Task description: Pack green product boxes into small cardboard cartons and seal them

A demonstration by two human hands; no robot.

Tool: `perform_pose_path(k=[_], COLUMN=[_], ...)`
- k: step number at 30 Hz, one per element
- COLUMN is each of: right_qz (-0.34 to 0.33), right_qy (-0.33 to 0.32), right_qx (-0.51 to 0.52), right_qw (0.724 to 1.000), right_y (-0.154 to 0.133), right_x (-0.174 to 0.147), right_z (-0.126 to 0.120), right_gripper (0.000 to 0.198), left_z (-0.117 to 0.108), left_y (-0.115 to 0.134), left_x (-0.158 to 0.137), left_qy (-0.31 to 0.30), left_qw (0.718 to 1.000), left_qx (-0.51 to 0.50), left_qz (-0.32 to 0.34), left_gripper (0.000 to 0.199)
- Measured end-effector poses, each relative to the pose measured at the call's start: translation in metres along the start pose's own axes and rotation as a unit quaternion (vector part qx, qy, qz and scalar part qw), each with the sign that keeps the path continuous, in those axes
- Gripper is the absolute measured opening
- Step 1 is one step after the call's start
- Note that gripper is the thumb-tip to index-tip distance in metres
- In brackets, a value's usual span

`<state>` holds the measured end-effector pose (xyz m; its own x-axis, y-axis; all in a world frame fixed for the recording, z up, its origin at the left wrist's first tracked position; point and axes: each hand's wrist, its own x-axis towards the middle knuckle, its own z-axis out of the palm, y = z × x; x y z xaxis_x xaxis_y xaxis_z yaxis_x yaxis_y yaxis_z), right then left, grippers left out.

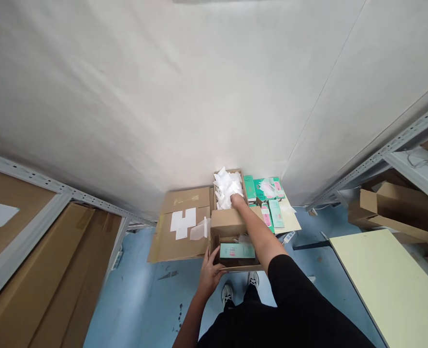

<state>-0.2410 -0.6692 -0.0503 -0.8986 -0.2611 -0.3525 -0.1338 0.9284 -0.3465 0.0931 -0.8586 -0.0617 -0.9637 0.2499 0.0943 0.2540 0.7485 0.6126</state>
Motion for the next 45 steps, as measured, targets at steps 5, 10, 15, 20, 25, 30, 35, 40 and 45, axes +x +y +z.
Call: perform_pose_path(k=[5,10,15,20,25,30,35,40,45], right_qz=[0.005,0.009,-0.013,-0.041,-0.021,-0.013,-0.012,0.007,0.066], right_qy=[0.078,0.181,0.313,0.366,0.224,0.235,0.31,0.337,0.38], right_qx=[0.024,0.036,0.113,0.18,0.178,0.186,0.19,0.217,0.242], right_qw=[0.997,0.983,0.943,0.912,0.958,0.954,0.932,0.916,0.89], right_y=[-0.004,-0.015,-0.025,-0.03,-0.031,-0.018,0.003,0.039,0.104], right_x=[-0.016,-0.053,-0.123,-0.216,-0.287,-0.331,-0.364,-0.406,-0.475], right_z=[-0.024,-0.057,-0.063,-0.006,0.068,0.086,0.067,0.058,0.054], right_gripper=[0.033,0.038,0.033,0.027,0.03,0.049,0.047,0.047,0.048], left_z=[-0.002,-0.006,-0.016,-0.03,-0.032,-0.028,-0.013,0.02,0.067], left_y=[-0.003,-0.007,-0.012,-0.017,-0.016,-0.003,0.02,0.056,0.119], left_x=[0.0,-0.002,-0.009,-0.012,-0.013,-0.016,-0.013,-0.001,0.01], left_qy=[0.0,-0.006,0.006,0.018,0.01,-0.004,-0.017,-0.047,-0.079], left_qw=[1.0,1.0,0.999,0.998,0.996,0.994,0.991,0.985,0.971], left_qx=[-0.017,-0.027,-0.044,-0.044,-0.04,-0.044,-0.036,-0.017,-0.003], left_qz=[0.003,-0.001,0.012,0.046,0.075,0.1,0.124,0.167,0.224], left_gripper=[0.012,0.013,0.014,0.015,0.014,0.013,0.017,0.015,0.015])
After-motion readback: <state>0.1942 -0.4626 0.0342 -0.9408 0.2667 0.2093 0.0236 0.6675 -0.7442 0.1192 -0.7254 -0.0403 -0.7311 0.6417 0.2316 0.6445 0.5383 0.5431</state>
